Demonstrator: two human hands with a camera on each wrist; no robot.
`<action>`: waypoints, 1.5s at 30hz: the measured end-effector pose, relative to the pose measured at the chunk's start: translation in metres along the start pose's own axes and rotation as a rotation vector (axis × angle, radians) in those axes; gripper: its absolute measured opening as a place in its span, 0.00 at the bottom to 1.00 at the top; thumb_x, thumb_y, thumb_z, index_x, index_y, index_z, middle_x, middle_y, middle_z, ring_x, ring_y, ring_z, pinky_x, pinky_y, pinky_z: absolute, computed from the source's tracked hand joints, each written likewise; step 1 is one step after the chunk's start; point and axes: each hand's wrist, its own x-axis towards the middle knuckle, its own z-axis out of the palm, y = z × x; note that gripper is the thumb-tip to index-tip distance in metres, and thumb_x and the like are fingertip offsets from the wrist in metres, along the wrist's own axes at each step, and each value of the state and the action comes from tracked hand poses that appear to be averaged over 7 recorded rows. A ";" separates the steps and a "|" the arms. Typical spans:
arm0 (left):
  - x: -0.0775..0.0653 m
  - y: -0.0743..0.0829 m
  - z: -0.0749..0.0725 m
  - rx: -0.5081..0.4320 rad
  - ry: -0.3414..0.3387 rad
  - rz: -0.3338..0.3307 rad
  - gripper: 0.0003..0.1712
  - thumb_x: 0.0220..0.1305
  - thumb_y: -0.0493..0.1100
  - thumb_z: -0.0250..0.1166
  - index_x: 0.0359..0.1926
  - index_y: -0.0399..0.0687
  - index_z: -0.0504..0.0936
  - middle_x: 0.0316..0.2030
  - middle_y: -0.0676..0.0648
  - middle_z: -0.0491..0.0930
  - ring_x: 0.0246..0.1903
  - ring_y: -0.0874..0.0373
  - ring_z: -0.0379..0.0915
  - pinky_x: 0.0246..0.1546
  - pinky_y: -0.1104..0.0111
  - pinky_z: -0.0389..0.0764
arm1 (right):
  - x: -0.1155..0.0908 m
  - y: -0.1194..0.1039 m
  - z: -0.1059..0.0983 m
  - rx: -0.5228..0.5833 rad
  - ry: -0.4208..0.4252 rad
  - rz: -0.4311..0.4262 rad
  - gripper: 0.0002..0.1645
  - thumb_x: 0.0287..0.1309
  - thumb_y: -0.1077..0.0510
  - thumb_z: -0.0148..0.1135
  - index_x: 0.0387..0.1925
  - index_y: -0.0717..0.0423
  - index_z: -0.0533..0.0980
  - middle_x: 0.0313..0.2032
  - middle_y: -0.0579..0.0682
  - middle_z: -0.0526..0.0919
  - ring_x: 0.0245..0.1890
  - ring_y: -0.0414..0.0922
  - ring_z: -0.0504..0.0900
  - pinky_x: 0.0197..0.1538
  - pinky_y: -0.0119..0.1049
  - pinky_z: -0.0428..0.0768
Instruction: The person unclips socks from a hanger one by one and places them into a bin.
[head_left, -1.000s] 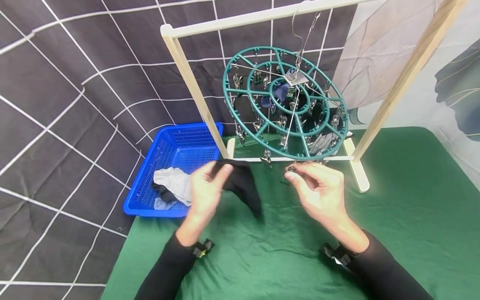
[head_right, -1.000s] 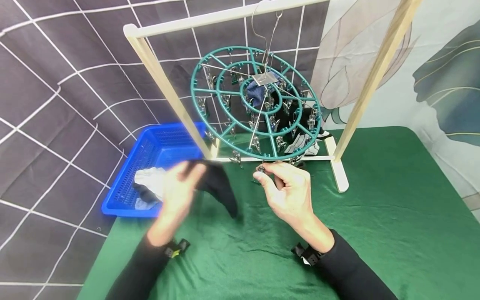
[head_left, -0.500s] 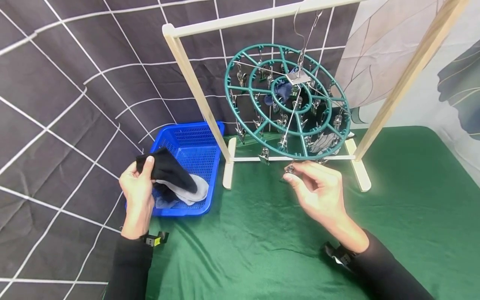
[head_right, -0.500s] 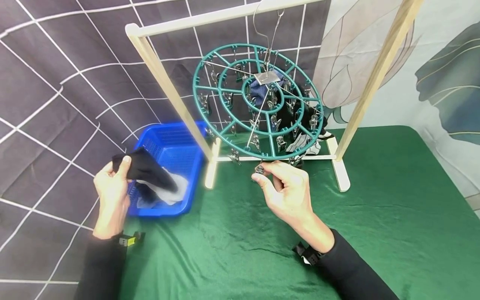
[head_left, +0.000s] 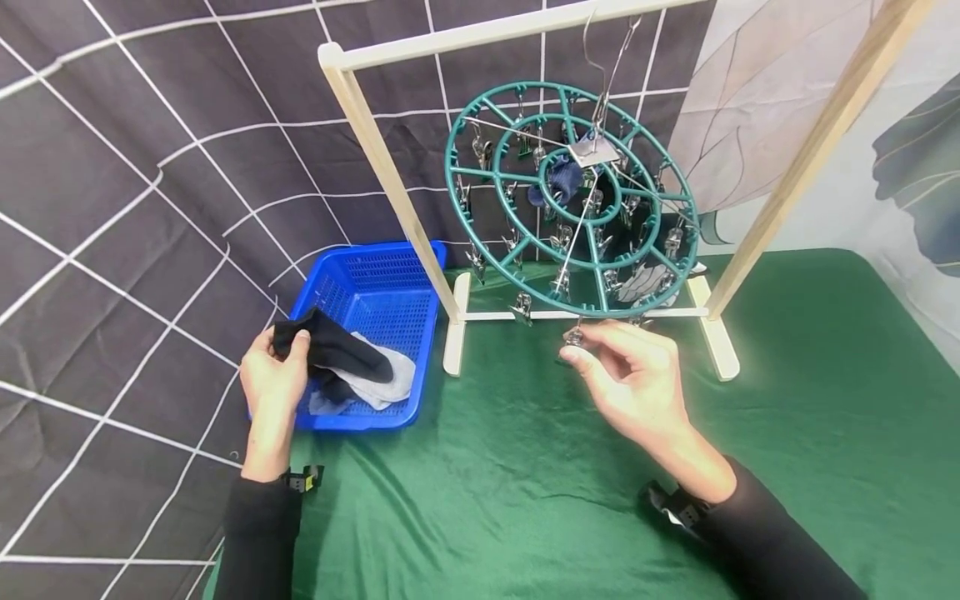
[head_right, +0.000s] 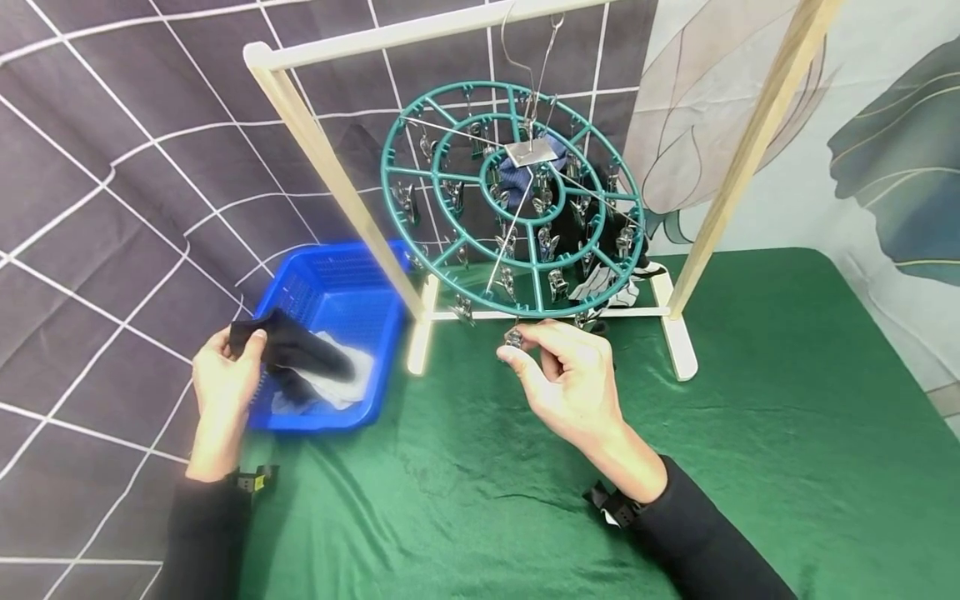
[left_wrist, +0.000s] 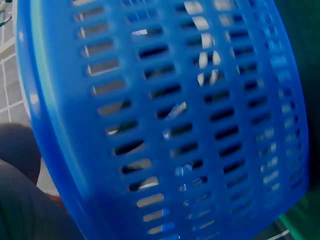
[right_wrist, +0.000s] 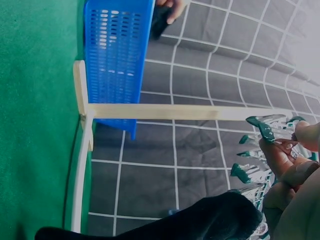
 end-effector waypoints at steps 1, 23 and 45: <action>-0.003 -0.001 -0.002 0.034 0.005 0.028 0.27 0.60 0.52 0.62 0.56 0.42 0.79 0.46 0.38 0.84 0.44 0.49 0.77 0.47 0.59 0.76 | 0.002 -0.003 -0.001 -0.001 -0.005 0.002 0.11 0.35 0.68 0.75 0.28 0.62 0.85 0.15 0.45 0.75 0.11 0.37 0.62 0.17 0.27 0.59; -0.152 0.224 0.022 -0.165 0.130 1.531 0.13 0.56 0.30 0.66 0.43 0.41 0.87 0.43 0.43 0.86 0.50 0.50 0.77 0.51 0.56 0.80 | 0.016 -0.020 -0.017 -0.027 -0.122 0.008 0.15 0.35 0.68 0.75 0.33 0.63 0.85 0.13 0.46 0.70 0.12 0.37 0.60 0.19 0.24 0.57; -0.136 0.216 0.059 -0.100 0.252 1.532 0.11 0.59 0.30 0.64 0.40 0.43 0.89 0.39 0.46 0.84 0.39 0.50 0.76 0.35 0.59 0.81 | 0.017 -0.021 -0.023 -0.075 -0.168 -0.042 0.19 0.34 0.66 0.76 0.35 0.63 0.85 0.21 0.47 0.80 0.13 0.38 0.64 0.20 0.24 0.60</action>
